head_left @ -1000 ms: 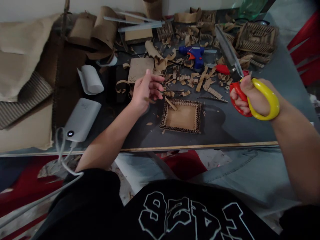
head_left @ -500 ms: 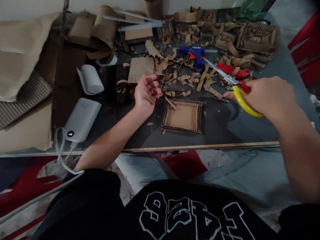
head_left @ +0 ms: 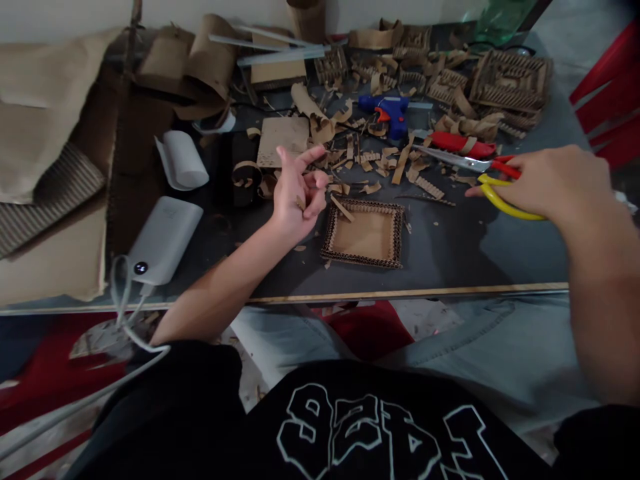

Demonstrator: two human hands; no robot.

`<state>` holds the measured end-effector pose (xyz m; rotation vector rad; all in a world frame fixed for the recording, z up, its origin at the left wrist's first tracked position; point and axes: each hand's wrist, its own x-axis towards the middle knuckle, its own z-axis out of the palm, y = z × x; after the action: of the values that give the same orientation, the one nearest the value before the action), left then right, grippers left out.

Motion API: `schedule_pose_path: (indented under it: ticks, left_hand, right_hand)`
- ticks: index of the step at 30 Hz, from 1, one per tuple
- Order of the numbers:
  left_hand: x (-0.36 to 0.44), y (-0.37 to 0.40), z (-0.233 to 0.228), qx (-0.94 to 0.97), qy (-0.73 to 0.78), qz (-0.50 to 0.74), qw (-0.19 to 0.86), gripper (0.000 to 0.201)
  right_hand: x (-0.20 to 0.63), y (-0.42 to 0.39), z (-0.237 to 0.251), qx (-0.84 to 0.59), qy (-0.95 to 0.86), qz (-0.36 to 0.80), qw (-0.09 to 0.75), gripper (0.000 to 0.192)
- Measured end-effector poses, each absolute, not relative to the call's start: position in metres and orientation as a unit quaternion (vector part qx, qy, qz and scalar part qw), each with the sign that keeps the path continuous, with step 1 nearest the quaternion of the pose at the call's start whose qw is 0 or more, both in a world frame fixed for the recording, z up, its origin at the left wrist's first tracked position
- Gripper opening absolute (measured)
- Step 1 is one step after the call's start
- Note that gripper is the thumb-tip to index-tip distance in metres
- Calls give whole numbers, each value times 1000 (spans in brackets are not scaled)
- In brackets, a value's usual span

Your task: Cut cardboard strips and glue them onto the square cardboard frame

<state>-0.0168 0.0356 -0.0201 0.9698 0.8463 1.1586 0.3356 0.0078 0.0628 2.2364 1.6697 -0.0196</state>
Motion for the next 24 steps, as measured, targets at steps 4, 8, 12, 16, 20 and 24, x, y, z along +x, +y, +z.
schedule_pose_path:
  ticks: [4, 8, 12, 16, 20, 24]
  left_hand:
    - [-7, 22, -5, 480, 380, 525, 591, 64]
    - [-2, 18, -10, 572, 331, 512, 549, 54]
    - [-4, 18, -21, 738, 270, 406, 466, 54]
    - [-7, 15, -18, 783, 263, 371, 424, 51]
    - [-7, 16, -16, 734, 336, 436, 398, 32]
    - [-12, 25, -21, 648, 406, 514, 389, 22]
  right_hand:
    - [342, 7, 61, 773, 609, -16, 177, 75]
    - [341, 5, 62, 736, 660, -51, 141, 58]
    - [324, 4, 59, 757, 647, -81, 35, 30]
    - [297, 2, 52, 753, 640, -143, -59, 23]
    - [277, 1, 48, 722, 664, -170, -96, 33]
    - [271, 1, 47, 718, 667, -184, -80, 41]
